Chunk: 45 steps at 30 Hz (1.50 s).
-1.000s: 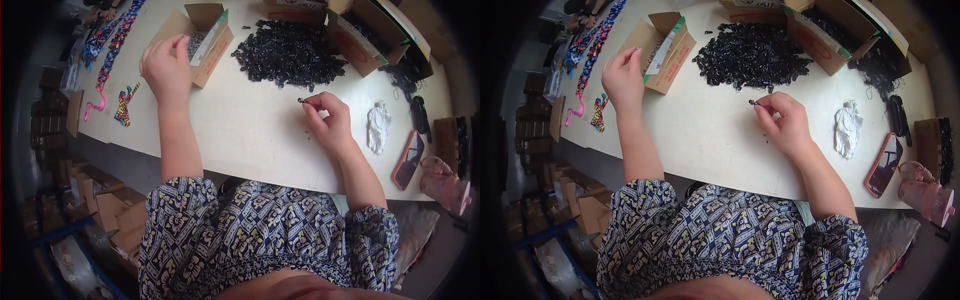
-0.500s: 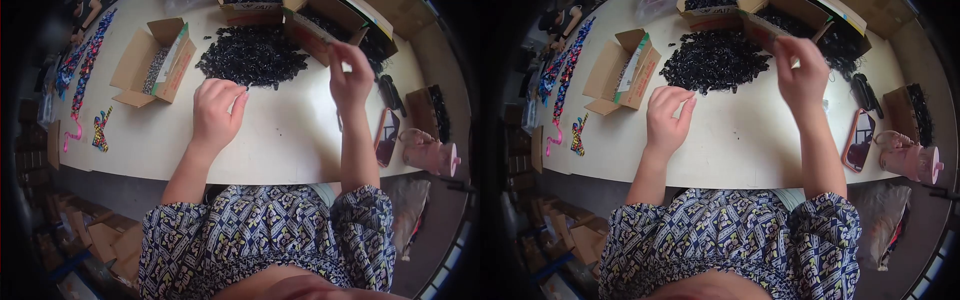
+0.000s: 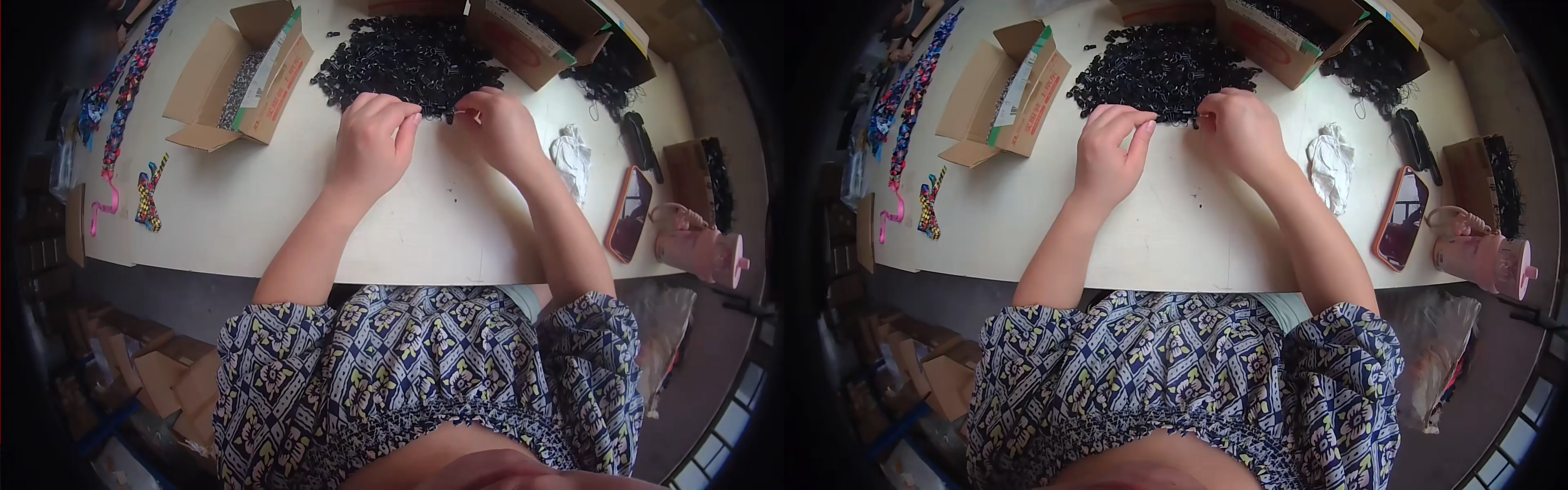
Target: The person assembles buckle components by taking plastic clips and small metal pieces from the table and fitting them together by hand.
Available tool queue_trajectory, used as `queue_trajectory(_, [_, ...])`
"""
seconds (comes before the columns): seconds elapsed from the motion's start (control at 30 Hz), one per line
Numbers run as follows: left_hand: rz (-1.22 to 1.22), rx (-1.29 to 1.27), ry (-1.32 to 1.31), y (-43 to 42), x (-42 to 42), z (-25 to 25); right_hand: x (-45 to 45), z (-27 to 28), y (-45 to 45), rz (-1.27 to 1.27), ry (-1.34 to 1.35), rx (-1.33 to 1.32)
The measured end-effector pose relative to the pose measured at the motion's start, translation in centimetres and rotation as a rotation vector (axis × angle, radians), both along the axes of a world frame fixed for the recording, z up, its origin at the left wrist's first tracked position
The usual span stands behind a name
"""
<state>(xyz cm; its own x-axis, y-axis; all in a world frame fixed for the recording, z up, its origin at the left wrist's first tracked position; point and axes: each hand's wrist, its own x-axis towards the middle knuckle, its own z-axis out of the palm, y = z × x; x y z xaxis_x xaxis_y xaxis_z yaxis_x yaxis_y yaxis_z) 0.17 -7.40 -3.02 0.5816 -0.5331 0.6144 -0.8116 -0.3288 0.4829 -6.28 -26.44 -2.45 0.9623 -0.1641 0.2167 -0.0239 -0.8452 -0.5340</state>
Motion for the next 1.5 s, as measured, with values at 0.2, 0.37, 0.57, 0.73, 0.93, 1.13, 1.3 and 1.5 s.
queue_trajectory(0.2, [-0.036,-0.048,0.037,0.3,0.2,-0.9,0.4,-1.4,1.4,-0.1,0.023,-0.064])
queue_trajectory(0.37, [-0.075,-0.014,0.072,0.4,-0.1,-0.9,-0.2,-0.7,1.2,-0.027,0.034,0.016])
queue_trajectory(0.57, [-0.15,0.009,0.094,0.3,-0.8,-0.9,-2.3,0.9,1.9,0.049,0.114,0.548])
queue_trajectory(0.73, [-0.202,0.017,0.079,0.3,-1.1,-0.8,-2.9,1.9,1.9,0.059,-0.017,0.594])
queue_trajectory(0.93, [-0.151,0.036,0.081,0.8,-0.8,-1.1,0.5,6.7,-6.1,-0.35,-0.668,-0.207])
queue_trajectory(1.13, [-0.123,0.021,0.076,0.7,-0.8,-1.1,2.6,7.3,-7.5,-0.232,-0.618,-0.595])
queue_trajectory(1.3, [-0.112,0.03,0.074,0.6,-0.8,-0.7,1.1,2.3,0.6,0.133,-0.023,-0.13])
queue_trajectory(1.5, [-0.106,0.026,0.082,0.5,-0.9,-0.7,1.1,-0.4,1.6,0.122,-0.045,-0.214])
